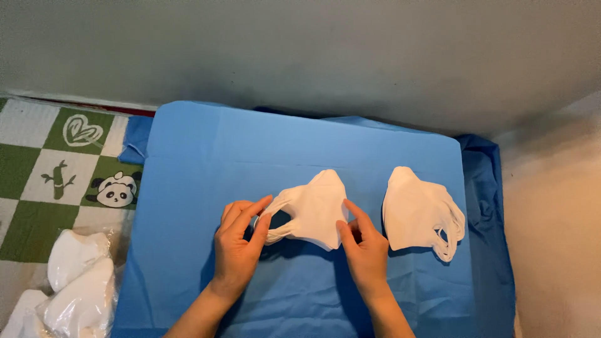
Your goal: The person stacks white face masks one at a time into a pile on a blue-covered table, then picks up a plastic bag and places a mask into it, pressing the mask down into the bag by hand.
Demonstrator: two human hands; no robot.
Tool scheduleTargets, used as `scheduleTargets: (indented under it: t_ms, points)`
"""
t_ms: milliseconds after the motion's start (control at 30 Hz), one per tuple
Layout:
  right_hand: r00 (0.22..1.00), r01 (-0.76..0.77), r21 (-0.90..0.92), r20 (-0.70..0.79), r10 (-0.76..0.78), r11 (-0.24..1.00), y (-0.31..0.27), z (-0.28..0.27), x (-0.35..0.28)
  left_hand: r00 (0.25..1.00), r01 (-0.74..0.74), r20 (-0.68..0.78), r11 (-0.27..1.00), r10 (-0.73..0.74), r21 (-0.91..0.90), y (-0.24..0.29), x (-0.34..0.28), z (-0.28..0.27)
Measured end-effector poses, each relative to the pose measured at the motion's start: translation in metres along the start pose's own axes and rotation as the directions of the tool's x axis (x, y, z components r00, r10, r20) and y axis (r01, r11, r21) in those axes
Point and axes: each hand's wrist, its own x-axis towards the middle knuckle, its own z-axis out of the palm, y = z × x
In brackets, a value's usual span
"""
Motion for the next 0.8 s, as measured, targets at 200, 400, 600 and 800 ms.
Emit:
scheduleTargets:
  t_ms: [200, 400, 600, 800]
  points:
    - [0.994, 0.068, -0.082, -0.076, -0.074, 0.994, 0.006, -0.002, 0.003, 0.991, 0.067, 0.115, 0.997, -0.064, -0.023, -0.008, 0.000, 0.001]
    - [0.991, 0.120, -0.223, -0.036, -0.131, 0.967, 0.014, 0.004, -0.001, 0.956, 0.054, 0.274, 0.983, -0.101, 0.174, -0.007, 0.019, 0.006]
    - [0.987, 0.148, -0.370, -0.007, -0.162, 0.917, 0.020, 0.007, -0.001, 0.756, 0.095, 0.563, 0.906, -0.335, 0.412, -0.018, 0.077, 0.055]
    - [0.975, 0.194, -0.365, -0.027, -0.219, 0.910, 0.024, 0.010, -0.002, 0.705, -0.065, 0.612, 0.825, -0.360, 0.561, -0.015, 0.088, 0.081]
